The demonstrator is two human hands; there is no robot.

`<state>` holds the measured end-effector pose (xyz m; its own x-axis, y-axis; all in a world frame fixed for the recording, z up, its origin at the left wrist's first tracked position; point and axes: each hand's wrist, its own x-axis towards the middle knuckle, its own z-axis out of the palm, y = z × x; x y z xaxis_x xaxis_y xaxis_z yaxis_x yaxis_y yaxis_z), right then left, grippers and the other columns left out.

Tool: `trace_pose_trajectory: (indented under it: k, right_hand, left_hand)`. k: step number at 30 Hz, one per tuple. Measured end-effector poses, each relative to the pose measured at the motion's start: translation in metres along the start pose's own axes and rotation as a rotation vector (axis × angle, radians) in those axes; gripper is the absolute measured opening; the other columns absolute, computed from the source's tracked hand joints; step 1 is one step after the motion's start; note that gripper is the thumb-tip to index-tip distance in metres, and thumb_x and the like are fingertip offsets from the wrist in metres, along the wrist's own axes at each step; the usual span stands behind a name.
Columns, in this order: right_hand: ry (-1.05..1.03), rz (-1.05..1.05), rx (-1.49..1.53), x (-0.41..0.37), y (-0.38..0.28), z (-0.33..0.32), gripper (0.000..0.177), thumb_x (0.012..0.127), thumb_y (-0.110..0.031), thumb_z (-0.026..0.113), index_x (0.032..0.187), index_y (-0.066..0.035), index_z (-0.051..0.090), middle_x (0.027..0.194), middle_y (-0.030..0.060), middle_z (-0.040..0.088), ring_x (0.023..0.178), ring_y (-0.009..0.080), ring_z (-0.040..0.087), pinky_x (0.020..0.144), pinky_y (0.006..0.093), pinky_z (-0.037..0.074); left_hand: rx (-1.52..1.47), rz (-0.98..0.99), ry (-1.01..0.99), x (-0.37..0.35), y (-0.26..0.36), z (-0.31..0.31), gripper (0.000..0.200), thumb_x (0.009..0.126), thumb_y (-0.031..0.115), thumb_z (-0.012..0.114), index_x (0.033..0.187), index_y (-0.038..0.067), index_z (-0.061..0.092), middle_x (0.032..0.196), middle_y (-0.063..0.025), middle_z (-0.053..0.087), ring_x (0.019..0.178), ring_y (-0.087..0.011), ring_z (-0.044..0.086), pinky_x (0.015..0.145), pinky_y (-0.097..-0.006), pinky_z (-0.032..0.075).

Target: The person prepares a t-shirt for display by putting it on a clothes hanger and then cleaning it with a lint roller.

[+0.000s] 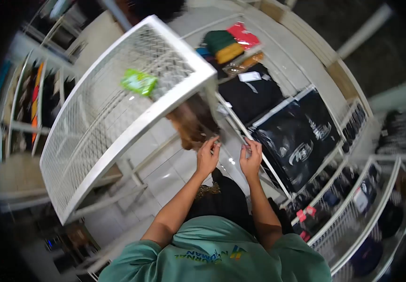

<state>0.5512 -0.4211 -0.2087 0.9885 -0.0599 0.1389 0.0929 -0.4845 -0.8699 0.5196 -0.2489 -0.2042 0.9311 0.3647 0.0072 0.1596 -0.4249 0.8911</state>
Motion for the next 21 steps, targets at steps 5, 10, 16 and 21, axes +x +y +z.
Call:
trace_pose_trajectory:
  k: [5, 10, 16, 21]
  right_hand:
    - [0.292, -0.052, -0.351, 0.006, 0.06, -0.081, 0.032, 0.089, -0.008, 0.071, 0.12, -0.005, 0.071, 0.108, 0.0143, 0.061, 0.101, 0.0333, 0.061, 0.09, 0.0427, 0.048]
    - [0.096, 0.028, -0.527, 0.003, 0.101, -0.117, 0.045, 0.082, -0.018, 0.079, 0.126, -0.011, 0.069, 0.115, 0.0105, 0.061, 0.111, 0.0318, 0.057, 0.095, 0.0429, 0.045]
    - [0.057, 0.002, -0.488, 0.0, 0.134, -0.123, 0.03, 0.086, -0.015, 0.074, 0.116, -0.01, 0.074, 0.111, 0.0059, 0.066, 0.103, 0.0289, 0.061, 0.089, 0.0427, 0.048]
    - [0.11, -0.077, -0.564, 0.004, 0.114, -0.127, 0.02, 0.086, -0.015, 0.074, 0.105, -0.01, 0.075, 0.103, 0.0038, 0.067, 0.099, 0.0274, 0.061, 0.084, 0.0419, 0.048]
  left_hand:
    - [0.051, 0.033, -0.497, 0.003, 0.022, 0.054, 0.033, 0.1, 0.024, 0.064, 0.128, 0.007, 0.069, 0.104, -0.0171, 0.07, 0.089, -0.0292, 0.07, 0.08, -0.0391, 0.055]
    - [0.047, 0.046, -0.751, 0.004, 0.034, 0.111, 0.036, 0.099, 0.029, 0.065, 0.126, 0.007, 0.07, 0.109, -0.0198, 0.072, 0.091, -0.0315, 0.072, 0.083, -0.0404, 0.056]
    - [0.09, 0.007, -0.866, 0.001, 0.034, 0.145, 0.035, 0.1, 0.031, 0.067, 0.126, 0.008, 0.071, 0.097, -0.0144, 0.074, 0.083, -0.0221, 0.071, 0.078, -0.0366, 0.055]
    - [-0.024, -0.166, -0.936, 0.003, 0.019, 0.163, 0.035, 0.102, 0.03, 0.065, 0.125, 0.004, 0.07, 0.097, -0.0103, 0.074, 0.084, -0.0165, 0.07, 0.078, -0.0323, 0.056]
